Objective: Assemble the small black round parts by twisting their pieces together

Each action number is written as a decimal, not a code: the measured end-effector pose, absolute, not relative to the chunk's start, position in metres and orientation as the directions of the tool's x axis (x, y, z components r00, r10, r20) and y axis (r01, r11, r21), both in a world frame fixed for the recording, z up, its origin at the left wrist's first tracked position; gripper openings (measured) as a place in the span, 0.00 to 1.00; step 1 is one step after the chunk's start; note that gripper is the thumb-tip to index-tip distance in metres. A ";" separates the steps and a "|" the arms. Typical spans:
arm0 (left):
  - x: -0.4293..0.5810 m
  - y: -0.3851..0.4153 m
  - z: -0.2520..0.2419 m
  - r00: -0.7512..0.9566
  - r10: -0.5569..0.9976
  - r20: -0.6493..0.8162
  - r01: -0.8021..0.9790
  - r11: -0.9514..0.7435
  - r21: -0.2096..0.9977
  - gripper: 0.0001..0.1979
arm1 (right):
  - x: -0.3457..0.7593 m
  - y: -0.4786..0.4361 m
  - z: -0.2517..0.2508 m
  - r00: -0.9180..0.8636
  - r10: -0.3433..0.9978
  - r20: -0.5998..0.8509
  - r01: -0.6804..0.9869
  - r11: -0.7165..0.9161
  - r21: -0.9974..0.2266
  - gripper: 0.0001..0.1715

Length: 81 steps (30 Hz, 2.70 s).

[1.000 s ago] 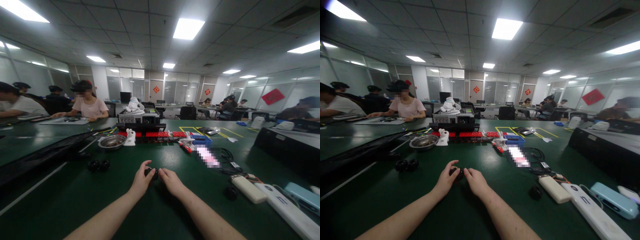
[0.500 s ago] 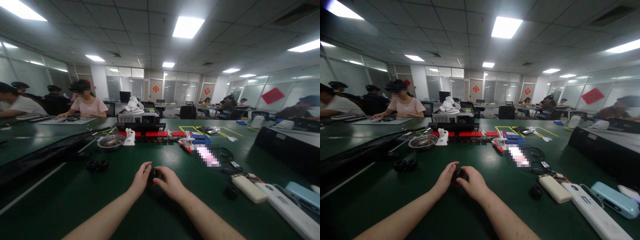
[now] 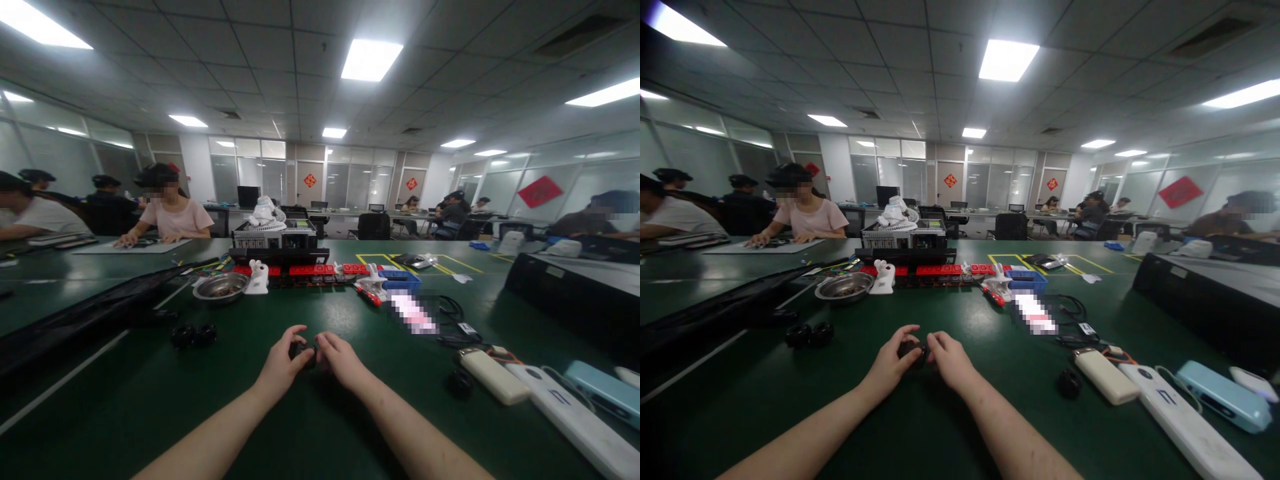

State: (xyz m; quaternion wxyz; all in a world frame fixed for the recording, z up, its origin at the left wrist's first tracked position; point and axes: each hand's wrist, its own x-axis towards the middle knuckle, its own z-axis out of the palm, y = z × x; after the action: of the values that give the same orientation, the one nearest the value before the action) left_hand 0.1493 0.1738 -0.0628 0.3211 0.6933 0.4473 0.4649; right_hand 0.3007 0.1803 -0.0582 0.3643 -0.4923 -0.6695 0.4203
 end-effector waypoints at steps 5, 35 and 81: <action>0.149 0.167 -0.056 0.180 0.896 0.406 0.389 -0.444 0.808 0.24 | 0.296 0.179 -0.057 -0.385 0.900 -0.203 0.152 -0.155 -0.976 0.27; 0.149 0.161 -0.053 0.189 0.910 0.369 0.408 -0.415 0.813 0.28 | 0.290 0.180 -0.063 -0.279 0.958 -0.072 0.148 -0.032 -0.989 0.23; 0.156 0.170 -0.059 0.087 0.994 0.061 -0.001 -0.061 0.998 0.23 | 0.294 0.163 -0.045 -0.209 0.891 0.403 0.328 0.452 -0.829 0.30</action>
State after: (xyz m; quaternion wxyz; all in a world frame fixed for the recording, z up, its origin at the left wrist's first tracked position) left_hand 0.1564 0.1702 -0.0587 0.5054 0.5368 0.4628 0.4922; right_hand 0.2943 0.1631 -0.0454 0.4628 -0.4260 -0.7155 0.3039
